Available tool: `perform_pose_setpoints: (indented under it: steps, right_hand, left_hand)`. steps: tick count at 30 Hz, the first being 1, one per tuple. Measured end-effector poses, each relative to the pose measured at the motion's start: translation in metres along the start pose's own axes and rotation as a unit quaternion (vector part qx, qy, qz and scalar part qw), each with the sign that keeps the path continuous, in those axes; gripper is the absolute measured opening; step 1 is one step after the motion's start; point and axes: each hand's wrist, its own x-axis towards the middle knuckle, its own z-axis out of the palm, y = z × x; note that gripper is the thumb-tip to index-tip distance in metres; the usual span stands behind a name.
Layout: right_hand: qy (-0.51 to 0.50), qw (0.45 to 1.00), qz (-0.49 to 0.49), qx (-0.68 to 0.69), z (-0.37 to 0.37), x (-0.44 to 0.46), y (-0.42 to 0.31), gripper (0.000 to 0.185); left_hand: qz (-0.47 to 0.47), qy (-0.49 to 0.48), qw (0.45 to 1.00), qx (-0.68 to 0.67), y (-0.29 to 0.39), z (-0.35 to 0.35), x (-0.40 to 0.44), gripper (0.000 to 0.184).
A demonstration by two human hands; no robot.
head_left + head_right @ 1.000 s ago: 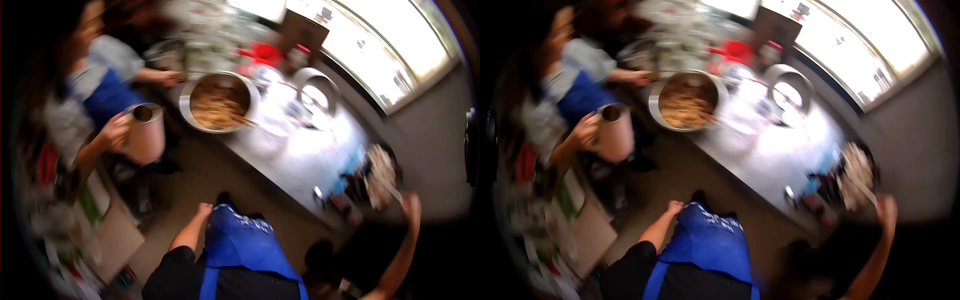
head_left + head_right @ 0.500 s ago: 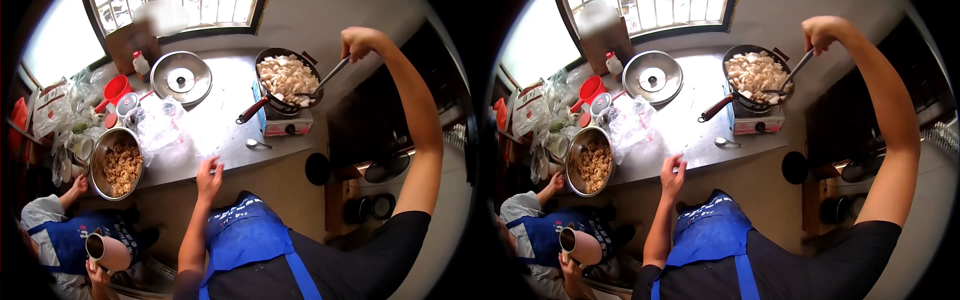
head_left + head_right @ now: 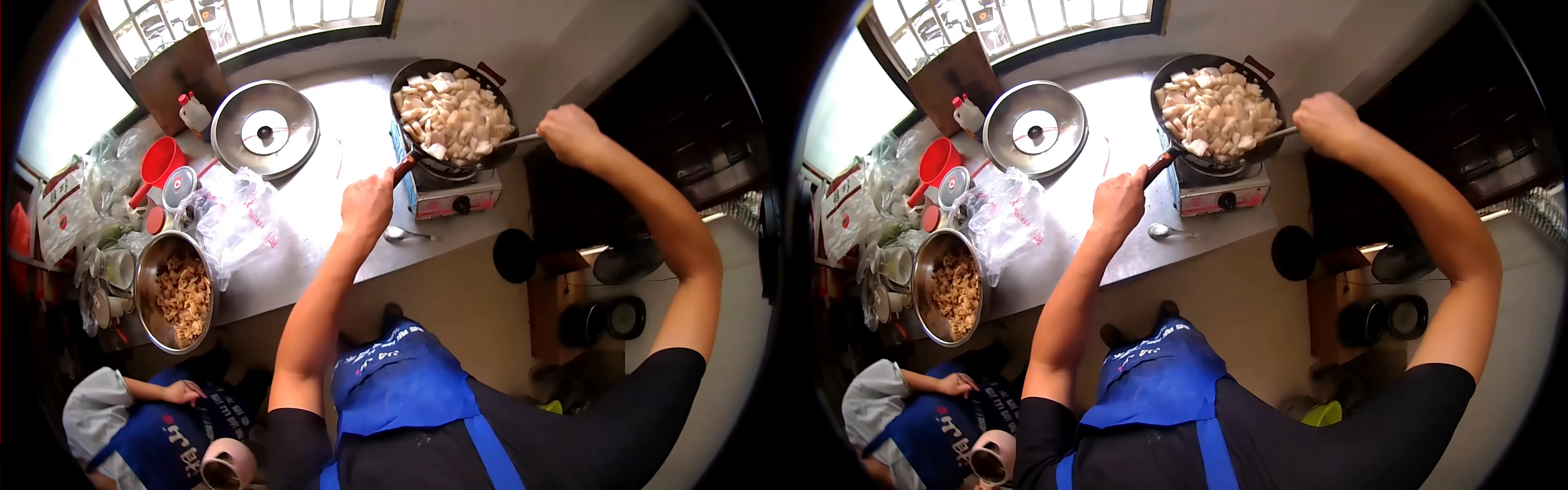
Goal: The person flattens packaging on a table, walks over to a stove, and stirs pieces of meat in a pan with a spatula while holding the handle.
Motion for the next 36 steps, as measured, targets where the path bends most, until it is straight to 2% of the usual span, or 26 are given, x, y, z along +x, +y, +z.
perform_pose_setpoints:
  steps: [1,2,3,7,10,11,13,14,15,16,17,18,20,21,23,24,25,27,29,30,34,36]
  right_hand:
    - [0.022,0.999,0.023,0.011,0.017,-0.004,-0.009,0.012]
    - [-0.004,0.999,0.046,0.014,0.026,-0.002,-0.018,0.015]
    - [0.071,0.996,0.048,-0.004,0.052,-0.002,-0.028,0.015]
    - [0.119,0.985,0.116,-0.038,0.102,-0.009,-0.08,0.021]
    - [0.106,0.962,0.226,0.106,0.124,-0.023,-0.095,0.023]
    - [0.106,0.961,0.232,0.106,0.136,-0.025,-0.094,0.023]
    - [0.18,0.89,0.269,0.322,0.167,-0.023,-0.09,0.022]
    - [0.12,0.859,0.3,0.398,0.188,-0.01,-0.083,0.023]
    - [0.124,0.855,0.306,0.401,0.186,-0.004,-0.075,0.023]
    - [-0.018,0.687,0.348,0.638,0.178,0.004,-0.072,0.028]
    - [-0.157,0.446,0.348,0.809,0.175,0.007,-0.071,0.035]
    - [-0.154,0.442,0.348,0.812,0.183,0.008,-0.071,0.035]
    - [-0.175,0.296,0.329,0.879,0.198,0.014,-0.072,0.042]
    - [-0.174,0.299,0.327,0.879,0.19,0.014,-0.08,0.042]
    - [-0.034,0.474,0.396,0.786,0.176,0.014,-0.107,0.039]
    - [-0.032,0.51,0.407,0.757,0.175,0.016,-0.113,0.042]
    - [-0.03,0.513,0.402,0.758,0.174,0.016,-0.117,0.042]
    - [-0.013,0.586,0.419,0.694,0.158,0.011,-0.122,0.045]
    - [-0.016,0.597,0.433,0.675,0.161,0.011,-0.127,0.048]
    - [0.028,0.653,0.417,0.632,0.171,0.013,-0.129,0.048]
    - [0.116,0.757,0.367,0.528,0.182,0.005,-0.14,0.046]
    - [0.137,0.762,0.361,0.52,0.18,-0.001,-0.146,0.046]
  left_hand:
    - [0.011,0.018,1.0,-0.003,-0.001,-0.005,0.002,0.032]
    - [0.01,0.014,1.0,-0.008,0.001,-0.008,0.003,0.031]
    - [0.01,0.015,1.0,-0.007,0.002,-0.007,0.002,0.031]
    - [0.003,0.001,0.999,-0.032,0.001,-0.009,0.002,0.033]
    - [0.004,-0.006,1.0,-0.026,0.003,-0.01,0.004,0.034]
    - [0.005,-0.002,1.0,-0.024,0.002,-0.009,0.003,0.034]
    - [0.015,0.003,1.0,-0.021,0.002,-0.01,0.005,0.033]
    - [0.012,-0.004,1.0,-0.016,0.003,-0.01,0.004,0.033]
    - [0.009,-0.011,1.0,-0.007,0.003,-0.011,0.005,0.033]
    - [0.013,-0.013,1.0,-0.002,0.003,-0.01,0.005,0.033]
    - [0.019,-0.013,1.0,0.004,0.004,-0.012,0.005,0.033]
    - [0.011,-0.017,1.0,0.006,0.006,-0.013,0.004,0.033]
    - [0.002,-0.016,1.0,0.009,0.008,-0.014,0.005,0.033]
    - [-0.003,-0.021,1.0,0.01,0.009,-0.014,0.005,0.034]
    - [-0.016,-0.02,1.0,0.011,0.01,-0.013,0.004,0.035]
    - [-0.015,-0.022,1.0,0.012,0.012,-0.014,0.004,0.036]
    - [-0.014,-0.024,1.0,0.014,0.012,-0.015,0.003,0.038]
    - [-0.022,-0.029,0.999,0.022,0.013,-0.014,0.003,0.042]
    - [-0.025,-0.026,0.999,0.022,0.014,-0.013,0.002,0.042]
    - [-0.012,-0.014,0.999,0.035,0.016,-0.017,0.001,0.029]
    - [-0.015,-0.013,0.999,0.034,0.017,-0.017,0.002,0.028]
    - [-0.016,-0.013,0.999,0.037,0.016,-0.016,0.002,0.028]
